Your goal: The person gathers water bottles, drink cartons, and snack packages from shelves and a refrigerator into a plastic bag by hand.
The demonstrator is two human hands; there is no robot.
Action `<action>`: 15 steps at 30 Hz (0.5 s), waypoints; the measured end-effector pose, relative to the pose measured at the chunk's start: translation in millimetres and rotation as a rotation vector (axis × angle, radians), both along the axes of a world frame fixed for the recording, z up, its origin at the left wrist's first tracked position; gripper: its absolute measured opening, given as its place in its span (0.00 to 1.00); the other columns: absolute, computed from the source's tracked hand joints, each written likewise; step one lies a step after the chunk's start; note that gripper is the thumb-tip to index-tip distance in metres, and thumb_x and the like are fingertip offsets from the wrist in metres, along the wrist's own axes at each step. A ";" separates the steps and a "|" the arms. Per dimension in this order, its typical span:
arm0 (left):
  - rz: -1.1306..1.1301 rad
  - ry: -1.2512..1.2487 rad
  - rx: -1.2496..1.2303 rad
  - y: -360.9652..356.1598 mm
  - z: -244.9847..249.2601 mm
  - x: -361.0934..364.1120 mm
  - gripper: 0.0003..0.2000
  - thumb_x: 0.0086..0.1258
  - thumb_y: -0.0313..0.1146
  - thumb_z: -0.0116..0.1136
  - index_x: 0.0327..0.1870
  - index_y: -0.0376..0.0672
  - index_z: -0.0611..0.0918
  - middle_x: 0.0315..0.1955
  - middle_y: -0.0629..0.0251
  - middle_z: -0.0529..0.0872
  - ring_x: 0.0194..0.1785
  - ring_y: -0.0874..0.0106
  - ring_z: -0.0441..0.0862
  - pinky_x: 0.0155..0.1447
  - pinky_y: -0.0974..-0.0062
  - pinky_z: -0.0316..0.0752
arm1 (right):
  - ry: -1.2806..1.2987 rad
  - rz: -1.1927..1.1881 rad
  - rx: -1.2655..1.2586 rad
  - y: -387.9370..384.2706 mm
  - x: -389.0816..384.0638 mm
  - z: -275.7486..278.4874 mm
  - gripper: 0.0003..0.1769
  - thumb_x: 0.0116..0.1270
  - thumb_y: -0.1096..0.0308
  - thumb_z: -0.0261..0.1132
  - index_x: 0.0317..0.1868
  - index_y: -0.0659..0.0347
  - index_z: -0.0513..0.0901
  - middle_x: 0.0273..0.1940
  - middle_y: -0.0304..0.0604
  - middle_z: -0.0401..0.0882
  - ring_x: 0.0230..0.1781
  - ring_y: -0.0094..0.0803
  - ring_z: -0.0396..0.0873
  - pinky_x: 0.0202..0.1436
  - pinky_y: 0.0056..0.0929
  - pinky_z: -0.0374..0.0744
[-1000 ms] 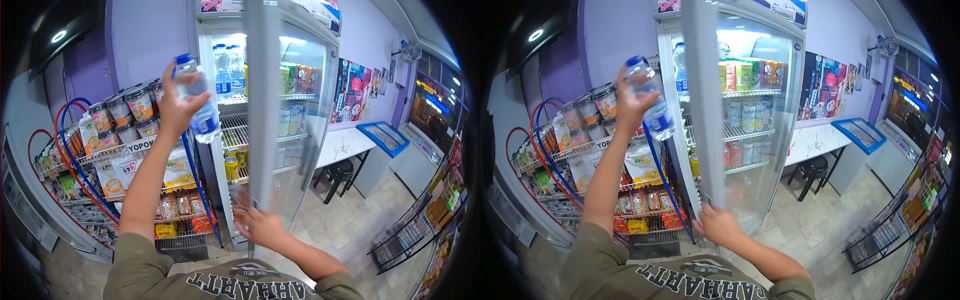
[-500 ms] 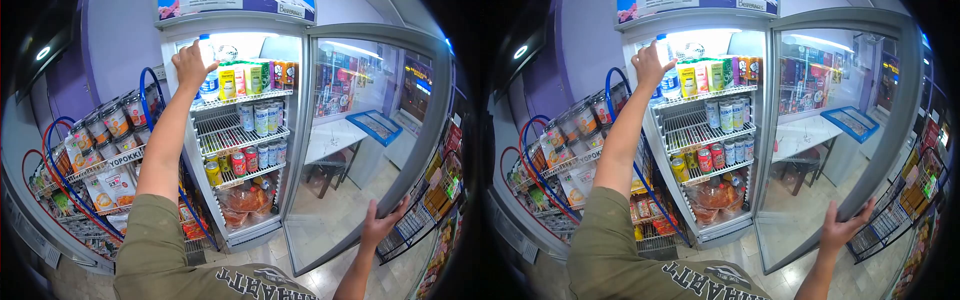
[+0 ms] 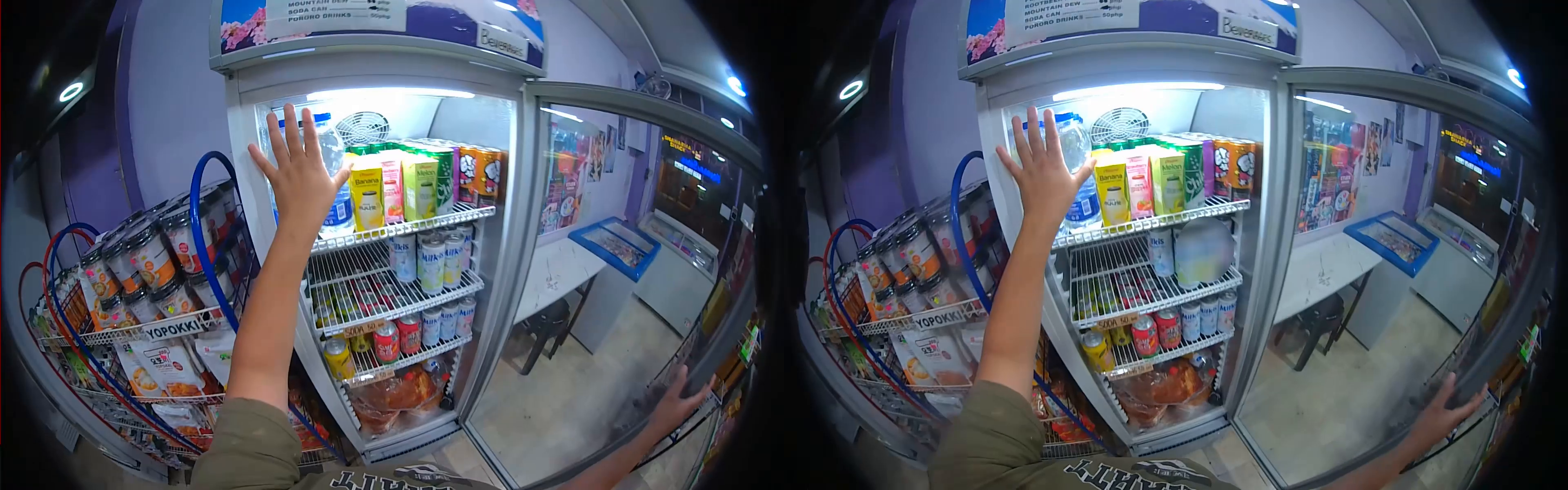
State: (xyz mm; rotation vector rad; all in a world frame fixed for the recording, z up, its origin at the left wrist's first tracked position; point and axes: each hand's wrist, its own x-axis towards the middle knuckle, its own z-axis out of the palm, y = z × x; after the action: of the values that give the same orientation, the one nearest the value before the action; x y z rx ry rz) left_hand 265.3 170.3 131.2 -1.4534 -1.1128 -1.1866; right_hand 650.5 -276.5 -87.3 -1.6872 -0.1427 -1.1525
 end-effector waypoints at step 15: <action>-0.336 0.187 -0.117 -35.9 -54.6 7.7 0.30 0.59 0.44 0.60 0.63 0.49 0.67 0.64 0.61 0.64 0.72 0.57 0.50 0.69 0.41 0.36 | -0.627 1.528 -0.588 360.5 -116.2 230.6 0.14 0.56 0.65 0.62 0.40 0.66 0.77 0.36 0.49 0.77 0.38 0.42 0.77 0.45 0.34 0.74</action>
State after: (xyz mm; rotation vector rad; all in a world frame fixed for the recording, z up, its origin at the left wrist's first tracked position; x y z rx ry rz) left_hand 273.0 134.4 76.6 -1.8542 -0.8425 -1.1971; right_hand 534.4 84.0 143.3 -1.0159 -1.9135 -0.3383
